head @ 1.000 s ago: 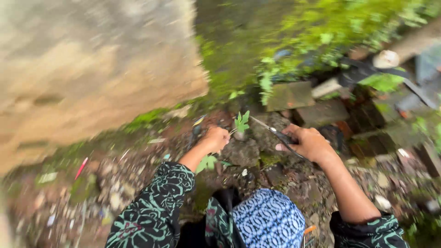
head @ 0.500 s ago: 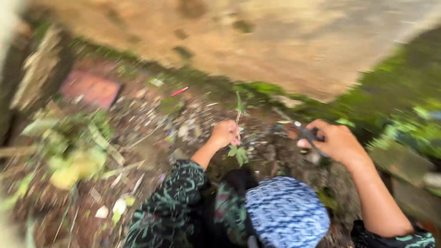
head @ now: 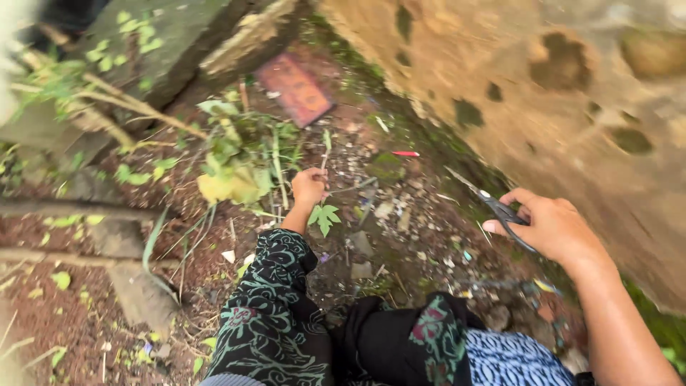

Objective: Removing weeds from the ground and scraping moss from a wall using scissors and hands.

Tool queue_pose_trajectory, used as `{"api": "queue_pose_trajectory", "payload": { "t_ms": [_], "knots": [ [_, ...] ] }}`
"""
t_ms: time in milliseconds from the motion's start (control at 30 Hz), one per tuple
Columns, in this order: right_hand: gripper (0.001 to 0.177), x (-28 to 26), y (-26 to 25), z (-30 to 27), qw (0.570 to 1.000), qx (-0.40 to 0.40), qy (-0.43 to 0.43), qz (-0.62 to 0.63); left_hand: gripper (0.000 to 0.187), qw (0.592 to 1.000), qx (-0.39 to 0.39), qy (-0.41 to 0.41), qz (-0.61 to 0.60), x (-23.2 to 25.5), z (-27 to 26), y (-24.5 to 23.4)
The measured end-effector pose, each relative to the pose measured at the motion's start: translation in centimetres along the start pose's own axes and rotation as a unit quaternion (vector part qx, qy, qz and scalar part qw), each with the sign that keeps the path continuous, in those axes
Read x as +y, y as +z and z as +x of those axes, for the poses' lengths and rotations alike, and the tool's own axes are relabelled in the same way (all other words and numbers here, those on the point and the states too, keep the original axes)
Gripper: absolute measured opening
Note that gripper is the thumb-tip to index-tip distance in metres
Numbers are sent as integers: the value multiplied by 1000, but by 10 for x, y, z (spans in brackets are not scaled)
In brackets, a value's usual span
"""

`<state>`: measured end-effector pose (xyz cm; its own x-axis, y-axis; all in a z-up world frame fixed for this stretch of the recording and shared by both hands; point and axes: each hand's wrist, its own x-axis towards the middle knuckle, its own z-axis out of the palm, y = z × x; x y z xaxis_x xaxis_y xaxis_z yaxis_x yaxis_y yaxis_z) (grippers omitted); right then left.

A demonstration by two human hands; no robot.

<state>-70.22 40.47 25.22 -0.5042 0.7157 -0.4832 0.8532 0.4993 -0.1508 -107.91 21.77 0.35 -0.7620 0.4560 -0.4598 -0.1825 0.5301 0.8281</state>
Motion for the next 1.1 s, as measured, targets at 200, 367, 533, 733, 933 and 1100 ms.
{"api": "queue_pose_trajectory", "payload": {
  "t_ms": [200, 367, 533, 733, 933, 1100],
  "knots": [
    [53, -87, -23, 6, 997, -29, -57, -30, 32, 991, 107, -10, 78, 6, 12, -75],
    [42, -123, -22, -3, 991, -1, -112, 66, 26, 971, 214, 56, 91, -32, 85, -117],
    [43, -123, -4, 9, 980, 30, -168, 101, 59, 956, 234, 50, 168, 8, 61, -123],
    [45, -112, 9, 16, 979, 69, -173, 80, 36, 923, 294, 164, 188, -23, 78, -81],
    [49, -93, 13, 16, 981, 87, -143, 95, 18, 986, 52, 159, -18, -2, 10, 9],
    [45, -57, 20, 11, 980, 121, -121, 97, 40, 936, -258, 132, -200, 64, -127, 87]
  ]
}}
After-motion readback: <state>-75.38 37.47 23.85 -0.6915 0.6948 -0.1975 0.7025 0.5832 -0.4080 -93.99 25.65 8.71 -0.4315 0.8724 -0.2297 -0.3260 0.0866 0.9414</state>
